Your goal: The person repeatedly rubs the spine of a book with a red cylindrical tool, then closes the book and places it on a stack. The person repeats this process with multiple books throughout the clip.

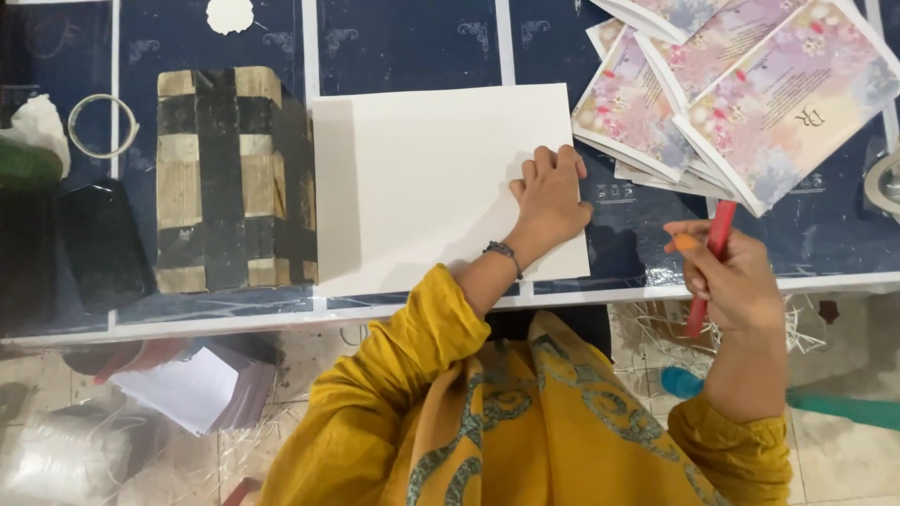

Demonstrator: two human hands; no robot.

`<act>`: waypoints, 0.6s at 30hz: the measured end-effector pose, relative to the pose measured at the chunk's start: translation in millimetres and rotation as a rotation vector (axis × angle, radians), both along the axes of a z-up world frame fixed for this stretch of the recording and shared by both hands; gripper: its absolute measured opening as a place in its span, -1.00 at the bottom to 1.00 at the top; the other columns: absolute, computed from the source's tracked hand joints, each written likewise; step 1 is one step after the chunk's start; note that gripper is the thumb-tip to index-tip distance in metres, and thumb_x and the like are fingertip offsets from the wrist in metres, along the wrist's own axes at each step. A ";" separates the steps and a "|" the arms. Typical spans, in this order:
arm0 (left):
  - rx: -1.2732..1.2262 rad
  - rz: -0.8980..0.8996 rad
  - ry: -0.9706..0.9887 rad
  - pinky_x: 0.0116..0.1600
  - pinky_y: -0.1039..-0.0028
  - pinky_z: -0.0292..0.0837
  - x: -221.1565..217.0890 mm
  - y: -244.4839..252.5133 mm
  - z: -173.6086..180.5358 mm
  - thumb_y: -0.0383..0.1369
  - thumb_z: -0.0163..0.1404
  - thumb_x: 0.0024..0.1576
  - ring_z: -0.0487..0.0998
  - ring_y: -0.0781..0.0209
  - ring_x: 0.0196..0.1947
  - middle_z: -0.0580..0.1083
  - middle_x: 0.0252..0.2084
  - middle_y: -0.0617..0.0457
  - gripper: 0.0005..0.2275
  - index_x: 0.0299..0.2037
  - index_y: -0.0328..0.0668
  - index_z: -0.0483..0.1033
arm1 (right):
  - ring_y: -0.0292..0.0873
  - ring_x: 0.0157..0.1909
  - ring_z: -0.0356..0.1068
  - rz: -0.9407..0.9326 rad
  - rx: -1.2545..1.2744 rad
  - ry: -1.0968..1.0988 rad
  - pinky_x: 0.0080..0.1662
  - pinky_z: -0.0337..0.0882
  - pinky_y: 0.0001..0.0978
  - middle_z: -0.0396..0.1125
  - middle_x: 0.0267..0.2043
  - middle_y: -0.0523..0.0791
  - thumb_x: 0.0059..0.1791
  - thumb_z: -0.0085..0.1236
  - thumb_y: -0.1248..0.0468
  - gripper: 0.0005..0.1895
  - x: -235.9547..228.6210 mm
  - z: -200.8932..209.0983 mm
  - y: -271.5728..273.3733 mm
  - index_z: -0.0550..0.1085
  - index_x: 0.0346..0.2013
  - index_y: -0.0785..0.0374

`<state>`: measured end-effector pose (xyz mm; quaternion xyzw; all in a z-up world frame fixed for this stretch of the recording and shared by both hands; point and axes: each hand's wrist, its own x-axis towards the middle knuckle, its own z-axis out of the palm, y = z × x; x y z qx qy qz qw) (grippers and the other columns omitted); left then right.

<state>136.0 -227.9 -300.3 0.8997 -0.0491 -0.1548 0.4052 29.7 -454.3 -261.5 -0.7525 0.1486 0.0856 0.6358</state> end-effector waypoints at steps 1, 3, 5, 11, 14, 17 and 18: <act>0.001 0.003 0.000 0.08 0.21 0.09 2.0 0.5 0.1 -0.47 0.06 -0.06 0.23 0.03 0.02 0.20 0.00 0.07 -0.63 -0.09 0.11 0.25 | -0.35 -0.63 0.01 0.003 0.001 0.000 -0.58 -0.03 -0.57 0.37 -0.22 0.01 0.18 0.03 0.32 -0.74 2.1 -3.9 -1.2 0.46 0.10 0.43; -0.020 -0.002 0.034 0.11 0.20 0.10 4.2 2.7 -0.6 -0.49 0.02 -0.06 0.25 0.03 0.02 0.21 0.00 0.07 -0.65 -0.11 0.14 0.24 | -0.34 -0.63 0.00 0.070 0.057 -0.032 -0.58 -0.03 -0.54 0.34 -0.25 0.04 0.18 -0.02 0.33 -0.71 5.0 -12.3 -2.7 0.43 0.13 0.48; -0.031 0.003 0.046 0.12 0.20 0.10 -0.8 5.6 11.3 -0.45 0.06 -0.05 0.23 0.02 0.03 0.20 0.01 0.06 -0.64 -0.11 0.14 0.23 | -0.35 -0.64 0.00 0.079 0.081 -0.042 -0.58 -0.01 -0.55 0.35 -0.24 0.04 0.18 -0.02 0.34 -0.70 4.5 -14.2 -2.6 0.42 0.13 0.51; -0.068 -0.019 0.014 0.15 -0.07 0.20 -0.6 21.0 18.9 -0.32 0.06 -0.03 0.35 -0.20 0.05 0.27 0.07 -0.02 -0.70 -0.07 0.21 0.43 | -0.31 -0.64 -0.02 0.093 -0.009 -0.036 -0.54 -0.02 -0.53 0.34 -0.22 0.16 0.21 -0.04 0.41 -0.74 12.5 -3.0 18.8 0.43 0.12 0.58; -0.195 -0.035 -0.123 0.02 0.10 0.36 -0.3 48.6 0.2 -0.40 -0.02 0.02 0.52 -0.13 -0.11 0.42 -0.05 -0.06 -0.75 -0.10 0.02 0.57 | -0.27 -0.64 -0.05 0.162 -0.279 -0.016 -0.53 -0.06 -0.44 0.16 -0.49 -0.01 0.19 0.02 0.34 -0.78 20.6 25.1 65.9 0.50 0.09 0.35; -0.333 0.057 -0.286 -0.04 0.29 0.51 -13.2 104.2 18.4 -0.60 -0.04 -0.06 0.62 -0.07 -0.22 0.51 -0.13 -0.11 -0.65 -0.06 -0.20 0.64 | -0.24 -0.51 0.12 0.325 -0.558 -0.138 -0.35 0.13 -0.38 0.26 -0.37 -0.19 0.11 0.14 0.14 -0.75 40.6 15.0 108.5 0.59 0.03 0.13; -0.354 0.103 -0.278 0.01 0.34 0.53 -20.1 127.0 33.6 -0.69 -0.03 -0.09 0.64 -0.05 -0.21 0.52 -0.12 -0.10 -0.56 0.01 -0.25 0.64 | -0.21 -0.37 0.29 0.419 -0.662 -0.248 -0.17 0.34 -0.33 0.52 -0.03 -0.16 0.07 0.18 0.05 -0.67 49.8 4.8 121.9 0.60 -0.01 0.19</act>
